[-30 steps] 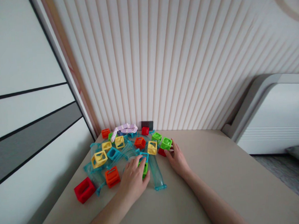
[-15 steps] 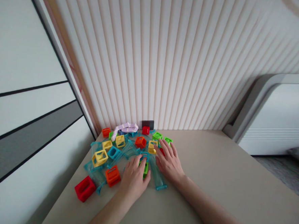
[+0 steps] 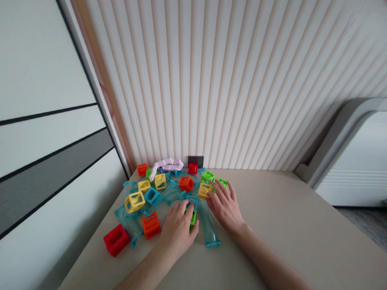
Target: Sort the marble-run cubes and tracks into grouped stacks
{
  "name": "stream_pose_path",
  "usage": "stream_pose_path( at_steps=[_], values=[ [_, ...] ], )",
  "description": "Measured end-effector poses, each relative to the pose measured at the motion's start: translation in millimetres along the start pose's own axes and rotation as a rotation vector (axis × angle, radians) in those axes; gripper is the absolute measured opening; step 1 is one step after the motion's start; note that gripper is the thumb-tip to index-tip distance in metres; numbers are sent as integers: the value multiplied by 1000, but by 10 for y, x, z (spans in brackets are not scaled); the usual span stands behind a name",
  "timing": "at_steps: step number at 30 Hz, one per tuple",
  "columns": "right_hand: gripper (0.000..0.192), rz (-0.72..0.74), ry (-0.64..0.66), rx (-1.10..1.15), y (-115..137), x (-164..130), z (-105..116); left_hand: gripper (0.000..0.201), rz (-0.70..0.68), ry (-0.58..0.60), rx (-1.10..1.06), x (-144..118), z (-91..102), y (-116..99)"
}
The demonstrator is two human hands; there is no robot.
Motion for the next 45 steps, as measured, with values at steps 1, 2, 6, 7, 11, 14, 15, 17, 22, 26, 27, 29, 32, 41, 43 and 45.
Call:
stream_pose_path(
  at_steps=[1,2,6,7,11,14,15,17,22,26,27,29,32,41,43,45],
  values=[
    [9,0,7,12,-4,1,4,36,-2,-3,-5,-1,-2,0],
    [9,-4,14,25,-9,2,6,36,-4,-8,-10,-3,-4,1],
    [8,-6,18,36,-18,-5,9,36,-5,-15,-23,-5,-8,3],
    [8,-4,16,28,-18,-7,10,36,-6,-9,-22,-2,-7,1],
    [7,-1,5,12,-21,-17,19,37,-4,10,-13,9,8,-9],
    [7,-1,-22,49,-48,-25,27,38,1,16,-11,10,10,-8],
    [7,-3,-30,74,-63,-28,27,38,1,18,-11,10,7,-6],
    [8,-19,-42,132,-101,-39,25,38,4,19,-9,7,-1,0],
    [12,-68,-54,179,-163,-76,3,38,-9,19,-8,4,-11,2],
    [13,-64,-45,149,-169,-84,-15,38,-13,12,-12,3,2,-2],
    [13,-62,-38,146,-170,-81,-18,38,-13,6,-14,3,6,-2],
    [12,-56,-27,137,-168,-71,-17,38,-14,-4,-21,2,8,-2],
    [9,-36,-23,112,-138,-55,-3,38,-7,-10,-28,0,0,1],
    [8,-67,37,66,-174,-60,-79,40,13,-45,-24,-7,-32,10],
    [10,-74,31,78,-208,-60,-92,40,12,-57,-21,-12,-38,12],
    [13,-73,34,85,-224,-56,-101,40,9,-68,-20,-17,-43,13]
  ],
)
Point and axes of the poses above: each hand's wrist, its own x-axis towards the middle knuckle, its own z-axis out of the back of the hand, y = z × x, the point moved 5 cm from there along x, towards the middle knuckle, and after that the axes turned 9 degrees about -z, right-handed, at the moved point
